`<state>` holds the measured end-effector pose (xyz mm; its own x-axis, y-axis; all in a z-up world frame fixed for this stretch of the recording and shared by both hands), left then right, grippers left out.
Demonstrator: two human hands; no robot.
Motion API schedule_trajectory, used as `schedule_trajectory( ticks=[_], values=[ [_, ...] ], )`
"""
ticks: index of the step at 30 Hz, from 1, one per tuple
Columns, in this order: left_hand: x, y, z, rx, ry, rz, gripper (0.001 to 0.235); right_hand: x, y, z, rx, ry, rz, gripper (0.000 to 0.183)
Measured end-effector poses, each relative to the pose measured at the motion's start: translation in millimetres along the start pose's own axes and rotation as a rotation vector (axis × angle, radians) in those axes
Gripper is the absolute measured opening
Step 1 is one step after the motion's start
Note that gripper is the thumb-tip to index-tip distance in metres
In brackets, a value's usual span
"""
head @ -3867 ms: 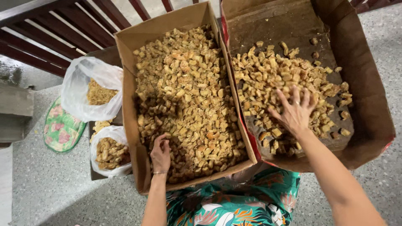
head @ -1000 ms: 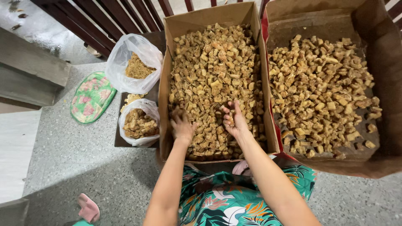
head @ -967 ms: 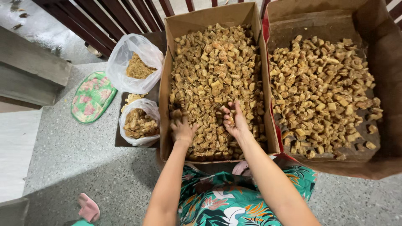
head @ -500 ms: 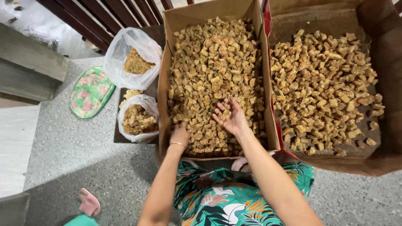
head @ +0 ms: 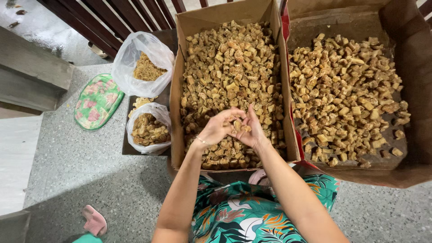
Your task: The person sits on the floor and sorts dried fruit pieces from a large cardboard box into a plastic bag. They repeatedly scoop handfuls of the dried pieces, inspect them, and transfer them into the bag.
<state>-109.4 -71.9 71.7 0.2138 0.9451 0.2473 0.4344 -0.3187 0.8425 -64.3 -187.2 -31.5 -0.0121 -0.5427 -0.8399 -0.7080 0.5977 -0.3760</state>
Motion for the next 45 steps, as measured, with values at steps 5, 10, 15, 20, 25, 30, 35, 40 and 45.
schedule_trajectory(
  ticks=[5, 10, 15, 20, 25, 30, 35, 40, 45],
  values=[
    [11, -1, 12, -0.411, 0.255, 0.382, 0.053, 4, 0, 5, -0.014, -0.078, 0.086, 0.065],
    [3, -2, 26, -0.132, -0.081, 0.086, 0.050, 7, 1, 4, 0.026, -0.126, 0.047, 0.059],
    [14, -6, 26, -0.141, -0.089, -0.216, 0.048, -5, -2, 0, 0.005, -0.125, 0.025, 0.067],
    [17, -3, 15, -0.070, 0.213, -0.097, 0.046, -8, -3, 0, 0.021, -0.125, 0.093, 0.067],
    [-40, 3, -6, -0.331, 0.553, 0.972, 0.046, -8, -7, -1, 0.062, -0.038, 0.028, 0.064],
    [-57, -34, 7, -0.492, 0.736, 0.791, 0.026, 10, 1, 11, 0.113, -0.114, 0.180, 0.054],
    [-65, -46, 21, -0.395, 0.588, 0.317, 0.025, 34, 16, 29, 0.069, -0.095, 0.185, 0.048],
    [-66, -37, 14, -0.277, 0.487, 0.179, 0.031, 32, 12, 24, 0.081, 0.032, 0.151, 0.051],
    [-53, -15, -5, -0.289, 0.544, 0.398, 0.038, 11, 6, 12, 0.063, 0.028, 0.154, 0.055]
  ],
)
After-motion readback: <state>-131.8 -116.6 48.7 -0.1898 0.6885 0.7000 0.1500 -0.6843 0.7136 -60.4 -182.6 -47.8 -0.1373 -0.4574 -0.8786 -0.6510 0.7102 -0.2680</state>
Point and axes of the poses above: each hand's wrist, its own z-axis towards the middle knuckle, its own x-axis out of the back of the hand, y = z × x, the point moved 4 cm from there along z, towards the middle knuckle, and after that the axes turned 12 degrees about x, right-handed, at the moved point
